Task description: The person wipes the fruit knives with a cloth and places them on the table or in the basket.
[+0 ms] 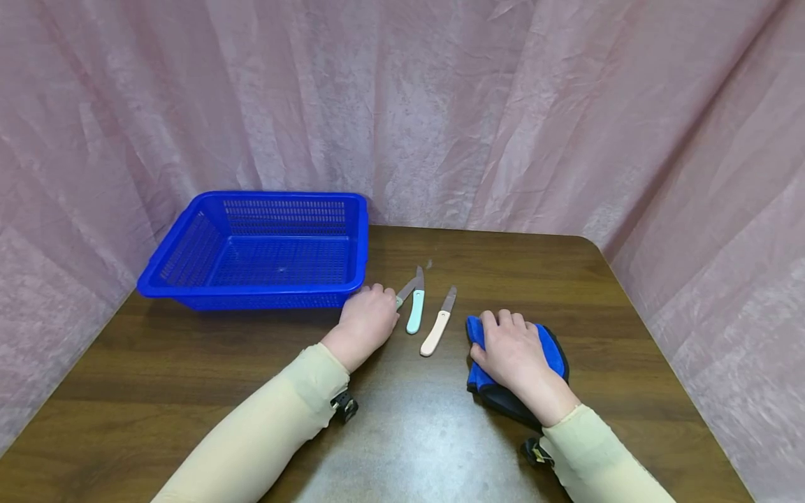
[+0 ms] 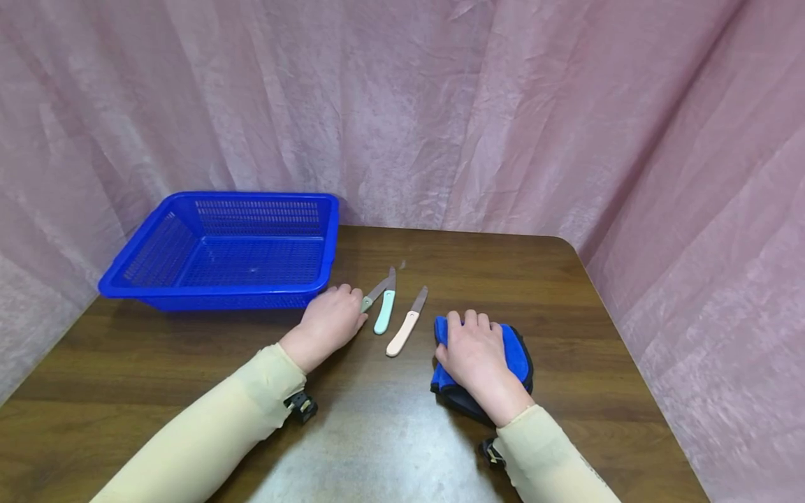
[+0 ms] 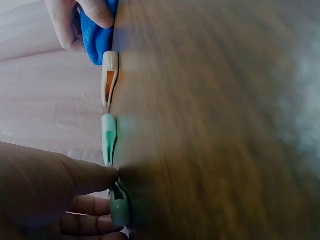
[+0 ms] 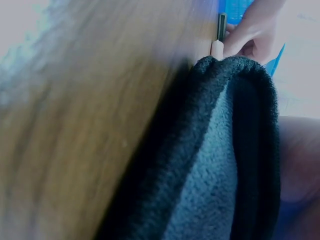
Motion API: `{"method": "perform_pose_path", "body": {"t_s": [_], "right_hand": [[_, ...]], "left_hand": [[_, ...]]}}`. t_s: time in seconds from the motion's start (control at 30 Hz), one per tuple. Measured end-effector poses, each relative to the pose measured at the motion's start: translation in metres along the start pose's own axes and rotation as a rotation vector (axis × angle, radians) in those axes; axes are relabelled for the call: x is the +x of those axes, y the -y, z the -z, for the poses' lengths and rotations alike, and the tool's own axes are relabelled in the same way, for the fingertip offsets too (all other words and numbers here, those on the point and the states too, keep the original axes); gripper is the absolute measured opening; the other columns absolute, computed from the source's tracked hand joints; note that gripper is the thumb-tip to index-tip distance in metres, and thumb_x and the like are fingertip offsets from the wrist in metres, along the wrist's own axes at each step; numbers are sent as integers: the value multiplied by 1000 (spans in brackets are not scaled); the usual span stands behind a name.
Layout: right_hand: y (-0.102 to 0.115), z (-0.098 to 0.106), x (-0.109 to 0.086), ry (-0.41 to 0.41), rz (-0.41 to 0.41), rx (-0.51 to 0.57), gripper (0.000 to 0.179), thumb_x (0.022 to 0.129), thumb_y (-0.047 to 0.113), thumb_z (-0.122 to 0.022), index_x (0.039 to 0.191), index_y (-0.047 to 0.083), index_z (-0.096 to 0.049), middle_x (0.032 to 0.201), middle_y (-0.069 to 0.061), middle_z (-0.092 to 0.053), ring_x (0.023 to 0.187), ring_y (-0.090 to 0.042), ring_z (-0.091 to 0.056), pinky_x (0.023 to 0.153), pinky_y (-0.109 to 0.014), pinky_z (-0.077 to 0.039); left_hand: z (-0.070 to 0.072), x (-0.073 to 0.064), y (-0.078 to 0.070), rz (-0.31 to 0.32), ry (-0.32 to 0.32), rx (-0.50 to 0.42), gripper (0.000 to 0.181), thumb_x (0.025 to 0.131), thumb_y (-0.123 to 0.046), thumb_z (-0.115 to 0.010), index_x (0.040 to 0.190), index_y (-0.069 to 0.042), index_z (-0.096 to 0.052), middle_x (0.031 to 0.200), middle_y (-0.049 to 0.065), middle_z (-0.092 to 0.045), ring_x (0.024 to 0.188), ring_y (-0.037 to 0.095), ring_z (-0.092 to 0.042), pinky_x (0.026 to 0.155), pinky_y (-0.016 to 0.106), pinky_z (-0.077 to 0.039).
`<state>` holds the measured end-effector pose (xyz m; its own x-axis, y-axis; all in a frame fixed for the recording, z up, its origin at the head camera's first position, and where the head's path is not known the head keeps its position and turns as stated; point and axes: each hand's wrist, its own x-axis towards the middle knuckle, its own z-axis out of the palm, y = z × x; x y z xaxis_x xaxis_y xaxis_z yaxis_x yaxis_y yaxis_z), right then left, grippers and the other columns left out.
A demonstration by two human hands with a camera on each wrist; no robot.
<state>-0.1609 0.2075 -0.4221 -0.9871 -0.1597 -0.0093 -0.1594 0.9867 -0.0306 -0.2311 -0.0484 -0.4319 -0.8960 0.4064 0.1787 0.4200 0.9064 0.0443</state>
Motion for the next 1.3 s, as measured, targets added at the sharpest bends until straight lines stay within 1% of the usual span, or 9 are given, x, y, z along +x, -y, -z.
{"method": "perform_pose_path", "body": {"t_s": [0.2,0.3,0.47,0.63,0.73,0.83,0.9,1.1,1.3], "right_hand": [[-4,0,0,-25,30,30,44,97,25,-78,127,-2,-61,112,-25,-63,105,-47,-60,94,-64,-53],[-7,0,0,-38,66,61,38,95,20,-78,120,-2,-61,105,-21,-63,99,-44,-60,91,-61,-54],[-11,3,-1,-70,105,112,31,92,14,-78,113,-1,-62,97,-15,-63,86,-36,-61,86,-55,-55],[-15,4,0,-79,58,203,32,94,14,-76,117,0,-59,101,-16,-65,85,-35,-64,87,-55,-56],[-16,5,1,-67,22,263,34,95,16,-75,120,1,-57,103,-17,-69,86,-35,-66,89,-57,-55],[-18,6,1,-45,5,305,35,97,18,-74,123,3,-55,98,-16,-70,84,-33,-64,87,-56,-53],[-19,5,2,-43,8,324,34,98,18,-72,123,5,-55,95,-14,-69,82,-31,-63,85,-55,-52],[-20,6,5,-134,66,383,29,100,16,-71,125,7,-59,104,-14,-72,87,-30,-63,88,-56,-53],[-16,13,5,-210,118,439,29,103,17,-72,130,10,-64,120,-14,-74,97,-31,-67,88,-56,-57]], "left_hand": [[-1,1,-1,14,-42,-23,18,97,-13,-81,89,-1,-70,82,16,-71,73,34,-74,62,48,-60],[-1,1,-2,35,-27,-36,16,96,-9,-76,84,-2,-67,79,16,-72,70,35,-74,59,48,-60],[3,-1,-3,72,15,-55,16,98,-10,-74,90,-3,-63,79,17,-74,70,35,-75,61,50,-61],[7,-7,-6,52,-5,-74,8,105,-3,-62,99,-2,-57,82,20,-73,71,37,-76,62,50,-62],[8,-13,-7,25,-54,-66,1,106,1,-58,107,2,-57,84,20,-71,71,38,-75,62,50,-62],[9,-16,-7,5,-120,-58,7,105,3,-58,112,4,-56,82,19,-67,66,35,-73,59,48,-61],[9,-18,-6,-3,-163,-63,8,105,2,-61,109,4,-54,80,17,-64,62,33,-70,56,47,-60],[17,-23,-5,-61,-302,-68,21,106,-6,-71,103,1,-52,75,12,-56,50,27,-61,46,42,-54],[34,-33,-4,-109,-411,-51,30,102,-14,-79,103,1,-53,75,12,-57,48,25,-58,43,39,-51]]}}
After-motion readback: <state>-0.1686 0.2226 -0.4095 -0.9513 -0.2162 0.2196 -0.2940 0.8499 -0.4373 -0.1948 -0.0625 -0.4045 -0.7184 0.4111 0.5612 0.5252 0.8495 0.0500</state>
